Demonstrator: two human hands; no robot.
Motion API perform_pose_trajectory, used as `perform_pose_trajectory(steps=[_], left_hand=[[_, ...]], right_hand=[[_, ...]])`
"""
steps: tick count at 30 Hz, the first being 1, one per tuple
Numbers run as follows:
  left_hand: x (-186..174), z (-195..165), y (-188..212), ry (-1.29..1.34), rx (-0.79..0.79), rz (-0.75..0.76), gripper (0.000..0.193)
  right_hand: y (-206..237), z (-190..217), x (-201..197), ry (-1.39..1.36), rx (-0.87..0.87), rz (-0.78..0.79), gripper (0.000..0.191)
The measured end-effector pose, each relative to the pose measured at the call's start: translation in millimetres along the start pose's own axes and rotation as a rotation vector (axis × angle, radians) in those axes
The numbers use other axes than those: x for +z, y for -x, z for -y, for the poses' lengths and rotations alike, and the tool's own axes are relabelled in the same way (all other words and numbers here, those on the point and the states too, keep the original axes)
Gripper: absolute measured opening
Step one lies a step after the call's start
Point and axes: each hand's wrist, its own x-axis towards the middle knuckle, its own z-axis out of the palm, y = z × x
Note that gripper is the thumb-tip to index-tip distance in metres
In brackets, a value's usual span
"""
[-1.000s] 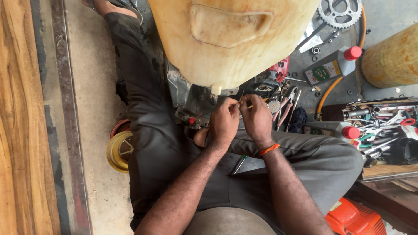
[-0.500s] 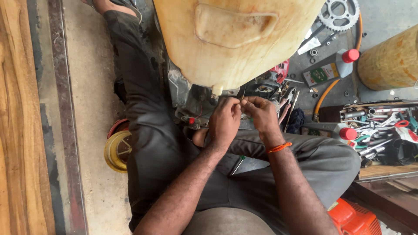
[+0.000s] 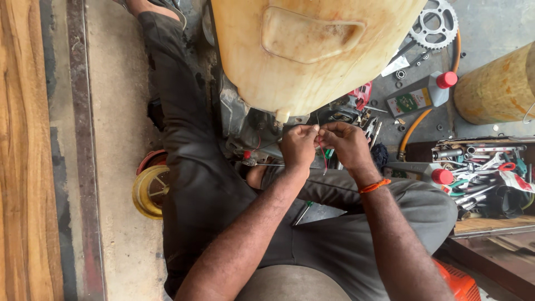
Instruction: The person is repairing a motorcycle by adjusting and connecting wires near the fuel tank. They use a screwdriver to manipulate components and handle small parts with both hands.
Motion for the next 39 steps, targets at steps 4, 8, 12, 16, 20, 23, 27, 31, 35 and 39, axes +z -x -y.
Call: perform_pose_trajectory(steps=[4, 8, 12, 16, 20, 23, 27, 31, 35, 39], left_hand=[[2, 10, -9, 0.061, -0.215, 0.021, 0.016], [0, 12, -14, 0.092, -0.294, 0.068, 0.013], [-1, 11, -17, 0.179, -0.359, 0.070, 0.014], [-3, 5, -23, 0.274, -0.454, 0.122, 0.012], [-5, -1, -21, 0.318, -0.486, 0.120, 0.014], [-5, -3, -22, 0.337, -0.526, 0.112, 0.013], [-7, -3, -32, 0.365, -0.565, 0.147, 0.017], [-7, -5, -44, 0.433, -0.675, 0.222, 0.018], [-8, -2, -41, 0.455, -0.636, 0.215, 0.014], [-8, 0, -32, 0.335, -0.531, 0.134, 0.018]], right_hand=[[6, 10, -4, 0.341, -0.101, -0.032, 0.021], [8, 25, -1, 0.540, -0.142, -0.069, 0.025], [17, 36, 6, 0.691, -0.255, -0.112, 0.020], [24, 46, 5, 0.777, -0.435, -0.153, 0.015], [25, 53, 5, 0.787, -0.519, -0.109, 0.013], [27, 53, 8, 0.876, -0.540, -0.127, 0.014], [26, 47, 12, 1.070, -0.665, -0.144, 0.017], [21, 47, 2, 1.371, -1.059, -0.099, 0.034], [17, 56, -9, 1.607, -1.267, 0.066, 0.038], [26, 63, -3, 1.189, -0.891, -0.061, 0.026]])
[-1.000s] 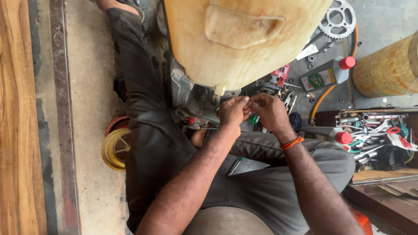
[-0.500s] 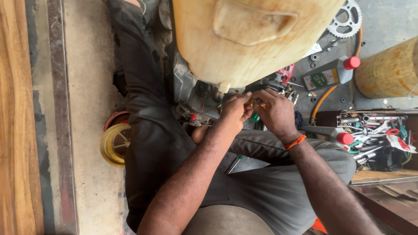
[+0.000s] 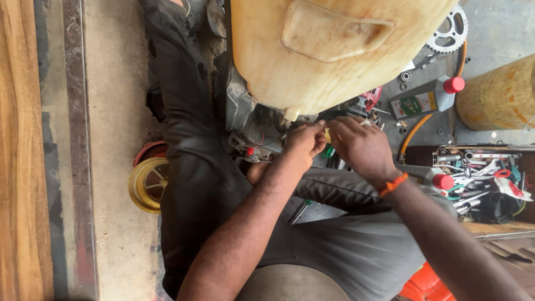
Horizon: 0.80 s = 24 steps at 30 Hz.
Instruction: The person is repairing a motorcycle by adjusting and connecting wires near the fuel tank. They use a screwdriver to manipulate components and handle small parts with both hands.
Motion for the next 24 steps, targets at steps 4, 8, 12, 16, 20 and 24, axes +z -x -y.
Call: perform_pose_trajectory(steps=[4, 8, 12, 16, 20, 24], left_hand=[[1, 8, 3, -0.079, 0.077, -0.042, 0.016], [-2, 12, 2, -0.109, 0.116, -0.021, 0.017], [-1, 19, -2, -0.159, 0.157, -0.059, 0.018], [-1, 22, -3, -0.150, 0.231, -0.063, 0.019], [0, 21, 0, -0.144, 0.262, -0.064, 0.020], [2, 16, 5, -0.165, 0.195, -0.070, 0.020]], right_hand=[[2, 5, -11, -0.354, 0.516, 0.087, 0.023], [-1, -3, -7, -0.564, 0.846, 0.321, 0.029], [-2, -9, 20, -0.861, 0.949, 0.353, 0.027], [-2, -21, 41, -1.066, 1.153, 0.356, 0.026], [-1, -32, 48, -1.121, 1.202, 0.359, 0.023], [-2, -24, 51, -0.944, 1.100, 0.274, 0.021]])
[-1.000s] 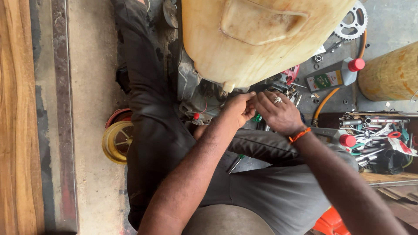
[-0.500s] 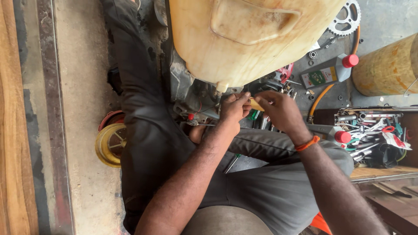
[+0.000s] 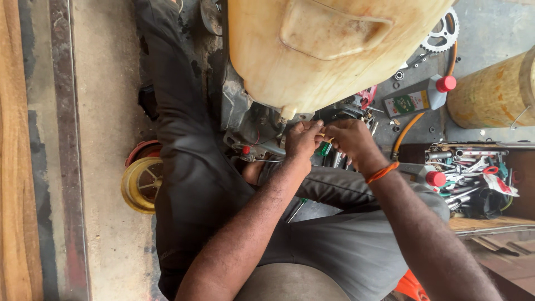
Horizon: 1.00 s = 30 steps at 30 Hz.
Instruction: The person is repairing a motorcycle by adjusting and connecting wires near the fuel tank. They use a screwdriver to manipulate components and handle small parts with both hands.
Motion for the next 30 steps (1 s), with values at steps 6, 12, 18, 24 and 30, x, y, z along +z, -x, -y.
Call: perform_pose_trajectory(steps=[6, 12, 18, 24, 30], left_hand=[[-2, -3, -1, 0.060, -0.045, 0.009, 0.021], [1, -6, -6, 0.189, -0.075, 0.069, 0.017], [-2, -20, -7, 0.211, -0.252, 0.066, 0.012], [-4, -14, -10, 0.268, -0.130, 0.148, 0.016], [0, 2, -8, 0.123, 0.028, 0.034, 0.016]], right_hand=[[21, 15, 12, 0.474, -0.440, -0.171, 0.022], [36, 17, 1, 0.719, -0.848, -0.130, 0.020], [35, 18, -8, 1.409, -1.352, -0.170, 0.042], [49, 22, -1, 1.032, -1.020, -0.217, 0.037], [29, 18, -12, -0.088, 0.005, 0.100, 0.032]])
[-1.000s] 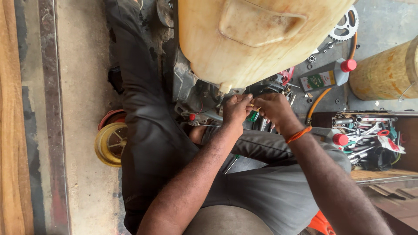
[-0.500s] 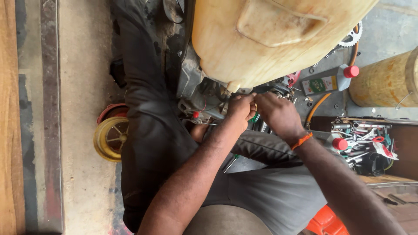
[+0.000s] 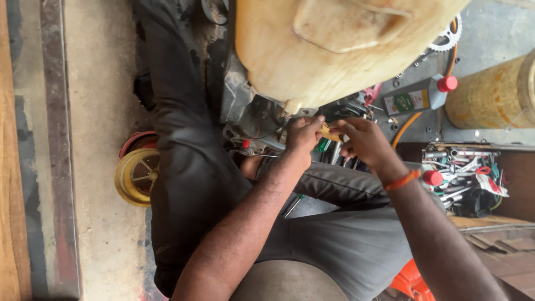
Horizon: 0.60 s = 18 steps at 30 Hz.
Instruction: The person is repairing a motorcycle by adjusting and connecting wires near the fuel tank. They use a screwdriver to manipulate components and handle small parts with both hands.
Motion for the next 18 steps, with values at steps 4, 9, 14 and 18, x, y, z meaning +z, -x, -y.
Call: perform_pose_trajectory(steps=[4, 9, 14, 18], left_hand=[[4, 2, 4, -0.048, 0.050, -0.015, 0.016], [-1, 0, 6, -0.127, 0.126, -0.047, 0.022], [0, 3, 4, -0.122, 0.131, -0.035, 0.023], [0, 1, 5, -0.087, 0.064, -0.033, 0.021]], right_hand=[[-17, -6, -9, -0.114, 0.229, 0.070, 0.029], [-27, -8, -3, -0.156, 0.217, 0.092, 0.025], [-30, -10, 0, -0.200, 0.245, 0.028, 0.020], [-31, -16, 12, -0.111, 0.139, -0.061, 0.018]])
